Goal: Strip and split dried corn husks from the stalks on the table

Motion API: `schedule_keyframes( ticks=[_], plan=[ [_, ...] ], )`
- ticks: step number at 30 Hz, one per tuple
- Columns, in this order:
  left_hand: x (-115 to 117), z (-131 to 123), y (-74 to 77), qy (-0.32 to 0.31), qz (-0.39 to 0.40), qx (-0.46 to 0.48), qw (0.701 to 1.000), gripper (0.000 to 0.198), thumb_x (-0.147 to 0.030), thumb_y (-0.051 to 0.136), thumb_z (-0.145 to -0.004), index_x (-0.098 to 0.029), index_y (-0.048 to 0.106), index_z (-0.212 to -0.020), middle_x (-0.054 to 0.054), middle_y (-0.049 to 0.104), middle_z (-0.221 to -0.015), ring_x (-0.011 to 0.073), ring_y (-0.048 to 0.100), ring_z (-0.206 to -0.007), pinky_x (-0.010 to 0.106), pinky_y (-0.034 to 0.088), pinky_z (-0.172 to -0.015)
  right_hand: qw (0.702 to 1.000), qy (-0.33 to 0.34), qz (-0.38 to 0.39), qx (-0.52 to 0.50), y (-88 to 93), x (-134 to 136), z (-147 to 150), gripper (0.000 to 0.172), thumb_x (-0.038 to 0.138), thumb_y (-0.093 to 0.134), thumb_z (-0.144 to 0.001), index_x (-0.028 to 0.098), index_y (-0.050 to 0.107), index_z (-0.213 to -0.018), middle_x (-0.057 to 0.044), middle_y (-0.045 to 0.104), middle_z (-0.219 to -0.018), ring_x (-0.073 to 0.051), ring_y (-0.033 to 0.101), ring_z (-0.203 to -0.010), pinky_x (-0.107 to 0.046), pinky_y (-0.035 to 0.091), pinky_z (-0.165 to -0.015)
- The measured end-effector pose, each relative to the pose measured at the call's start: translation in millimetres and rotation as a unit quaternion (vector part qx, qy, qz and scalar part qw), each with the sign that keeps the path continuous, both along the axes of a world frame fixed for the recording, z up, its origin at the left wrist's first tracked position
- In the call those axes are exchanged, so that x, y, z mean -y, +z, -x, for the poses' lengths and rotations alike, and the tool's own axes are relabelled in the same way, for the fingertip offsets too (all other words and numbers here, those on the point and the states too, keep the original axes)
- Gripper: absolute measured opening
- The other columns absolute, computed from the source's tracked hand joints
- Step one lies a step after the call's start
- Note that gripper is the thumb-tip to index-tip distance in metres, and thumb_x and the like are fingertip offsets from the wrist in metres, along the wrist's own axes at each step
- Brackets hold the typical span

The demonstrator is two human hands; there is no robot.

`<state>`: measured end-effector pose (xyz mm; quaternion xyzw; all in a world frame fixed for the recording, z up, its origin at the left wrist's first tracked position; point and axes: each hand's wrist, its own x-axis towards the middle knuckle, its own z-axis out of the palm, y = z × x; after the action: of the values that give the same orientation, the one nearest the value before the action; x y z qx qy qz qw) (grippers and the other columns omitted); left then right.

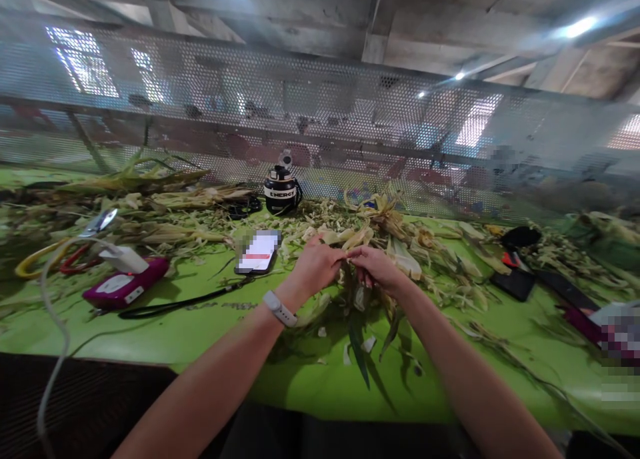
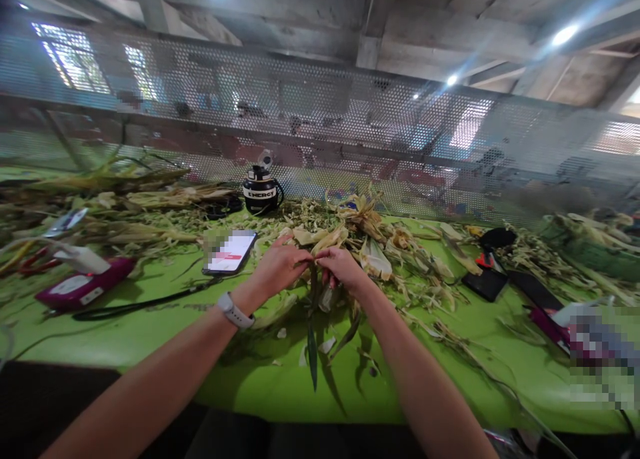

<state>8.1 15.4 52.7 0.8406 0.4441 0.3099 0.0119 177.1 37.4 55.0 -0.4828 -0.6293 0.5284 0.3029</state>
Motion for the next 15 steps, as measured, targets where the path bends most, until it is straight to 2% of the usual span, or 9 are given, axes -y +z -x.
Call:
schedule_keyframes(
  ticks=[3, 7, 15],
  plan=[
    [1.0, 0.4, 0.3, -0.007, -0.02, 0.018, 1.0, 0.022, -0.017, 0.051, -0.08, -0.02, 0.072, -0.085, 0.006, 0.068, -0.072, 0.0204, 0.057, -0.071, 0.043, 0.023, -0.105, 0.999, 0.037, 0.003, -0.013, 3.8, 2.3, -2.7, 0.02, 0.023, 0.056, -0.073, 0.018, 0.06, -0.092, 0.007, 0.053, -0.036, -0.007, 0.038, -0.025, -0.018, 0.026, -0.029],
    [1.1, 0.5, -1.1, -0.019, -0.02, 0.061, 0.998, 0.021, -0.015, 0.054, -0.079, -0.024, 0.072, -0.083, 0.004, 0.069, -0.074, 0.0193, 0.058, -0.072, 0.043, 0.02, -0.107, 0.997, 0.066, 0.016, -0.028, 3.9, 1.8, -5.6, 0.022, 0.024, 0.056, -0.071, 0.016, 0.064, -0.089, 0.006, 0.055, -0.039, -0.006, 0.038, -0.026, -0.017, 0.028, -0.03],
    [0.9, 0.2, -3.0, 0.006, -0.022, 0.071, 0.997, 0.019, -0.02, 0.054, -0.079, -0.025, 0.073, -0.08, 0.005, 0.07, -0.079, 0.0208, 0.06, -0.081, 0.04, 0.022, -0.107, 0.998, 0.005, -0.035, -0.05, -1.3, -3.1, -4.0, 0.017, 0.024, 0.061, -0.068, 0.016, 0.066, -0.083, 0.007, 0.055, -0.043, -0.006, 0.043, -0.03, -0.017, 0.033, -0.033]
  ],
)
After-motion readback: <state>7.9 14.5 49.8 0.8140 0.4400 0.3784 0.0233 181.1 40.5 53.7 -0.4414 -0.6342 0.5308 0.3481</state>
